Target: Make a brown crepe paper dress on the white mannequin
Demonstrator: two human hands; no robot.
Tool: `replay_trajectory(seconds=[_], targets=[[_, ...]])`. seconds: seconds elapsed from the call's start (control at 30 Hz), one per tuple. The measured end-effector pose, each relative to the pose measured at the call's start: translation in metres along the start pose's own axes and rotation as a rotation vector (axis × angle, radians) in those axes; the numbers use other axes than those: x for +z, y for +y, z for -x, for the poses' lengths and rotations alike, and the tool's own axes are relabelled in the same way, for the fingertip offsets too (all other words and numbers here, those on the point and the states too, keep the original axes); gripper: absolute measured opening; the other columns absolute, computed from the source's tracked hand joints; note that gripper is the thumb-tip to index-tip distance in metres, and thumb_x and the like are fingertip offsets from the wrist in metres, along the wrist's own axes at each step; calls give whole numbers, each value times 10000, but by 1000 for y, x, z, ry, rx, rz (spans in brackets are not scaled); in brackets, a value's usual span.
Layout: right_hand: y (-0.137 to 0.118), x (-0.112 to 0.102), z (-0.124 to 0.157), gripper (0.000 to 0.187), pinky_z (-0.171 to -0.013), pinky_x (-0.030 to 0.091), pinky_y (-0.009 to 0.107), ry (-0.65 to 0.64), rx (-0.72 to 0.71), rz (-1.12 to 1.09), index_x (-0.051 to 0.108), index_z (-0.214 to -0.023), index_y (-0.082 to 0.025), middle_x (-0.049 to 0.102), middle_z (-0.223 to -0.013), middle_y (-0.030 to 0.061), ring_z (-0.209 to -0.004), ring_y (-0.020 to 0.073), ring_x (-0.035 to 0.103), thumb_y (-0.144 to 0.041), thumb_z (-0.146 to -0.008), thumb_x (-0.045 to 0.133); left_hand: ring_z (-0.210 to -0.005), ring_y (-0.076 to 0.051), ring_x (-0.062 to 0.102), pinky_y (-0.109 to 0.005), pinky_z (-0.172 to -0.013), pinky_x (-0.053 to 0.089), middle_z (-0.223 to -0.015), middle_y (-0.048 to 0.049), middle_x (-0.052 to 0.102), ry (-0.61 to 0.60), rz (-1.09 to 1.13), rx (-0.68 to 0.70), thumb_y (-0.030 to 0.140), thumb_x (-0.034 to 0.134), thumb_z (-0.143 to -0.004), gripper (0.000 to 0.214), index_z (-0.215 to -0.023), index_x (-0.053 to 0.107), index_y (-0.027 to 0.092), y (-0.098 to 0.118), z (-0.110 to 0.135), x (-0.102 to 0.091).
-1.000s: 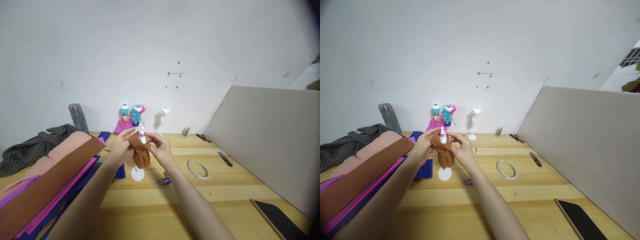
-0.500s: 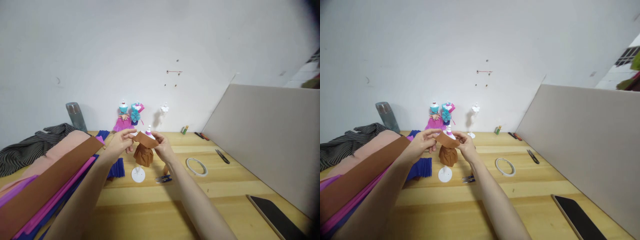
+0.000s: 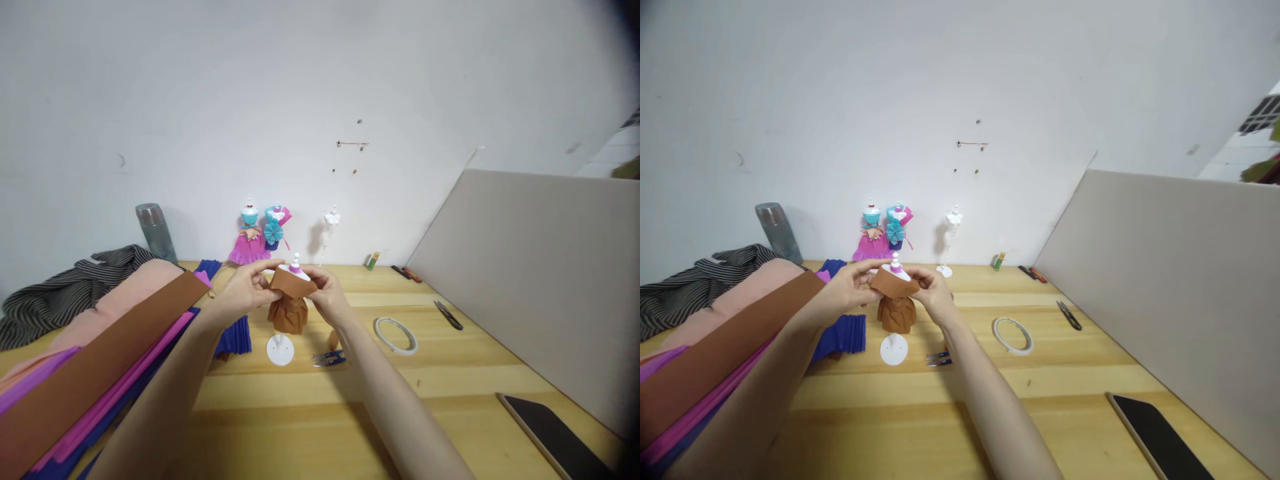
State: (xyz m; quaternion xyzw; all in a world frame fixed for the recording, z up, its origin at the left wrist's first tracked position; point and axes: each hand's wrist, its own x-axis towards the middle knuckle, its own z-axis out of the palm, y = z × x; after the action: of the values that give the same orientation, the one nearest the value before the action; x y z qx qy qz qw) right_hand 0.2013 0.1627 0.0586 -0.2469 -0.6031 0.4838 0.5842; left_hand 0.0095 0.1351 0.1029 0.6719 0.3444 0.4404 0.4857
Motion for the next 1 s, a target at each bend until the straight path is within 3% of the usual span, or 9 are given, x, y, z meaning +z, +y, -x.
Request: replay_trajectory(seconds=[0.2,0.37,0.63,0.87,1.0], targets=[[-11,1,1,293,-778,526,329,-42,7,-6,750,-837,-245,745,-854,18,-786,190,673,-334,-574,845,-937,-235,632,-336,-794,501,-1039,-111,669,22,-16,93,167,717,-655,446,-1095,640,159,6,2,3],[-19,1,2,305,-811,518,347,-78,2,55,738,-855,-224,741,-873,29,-824,204,674,-395,-614,815,-979,-233,610,-323,-807,498,-1143,-115,631,54,-27,107,182,733,-656,542,-1180,596,177,8,4,7],[-32,-3,4,359,-840,496,343,-168,-89,222,720,-974,-218,712,-970,56,-919,222,652,-394,-666,778,-959,-205,604,-304,-794,494,-1122,-95,608,51,-46,169,177,707,-665,484,-1124,553,167,5,6,12],[-47,-7,10,389,-815,504,347,-201,-114,232,684,-1045,-223,667,-1083,84,-919,210,630,-383,-699,760,-792,-161,606,-258,-691,478,-948,-47,643,141,-306,194,210,674,-684,382,-1052,588,158,16,10,18],[-52,-8,15,415,-784,511,344,-252,-137,287,644,-1121,-205,650,-1058,96,-870,192,623,-405,-763,702,-875,-193,623,-299,-778,485,-1009,-72,669,192,-390,207,216,680,-682,413,-1084,609,156,17,10,18]])
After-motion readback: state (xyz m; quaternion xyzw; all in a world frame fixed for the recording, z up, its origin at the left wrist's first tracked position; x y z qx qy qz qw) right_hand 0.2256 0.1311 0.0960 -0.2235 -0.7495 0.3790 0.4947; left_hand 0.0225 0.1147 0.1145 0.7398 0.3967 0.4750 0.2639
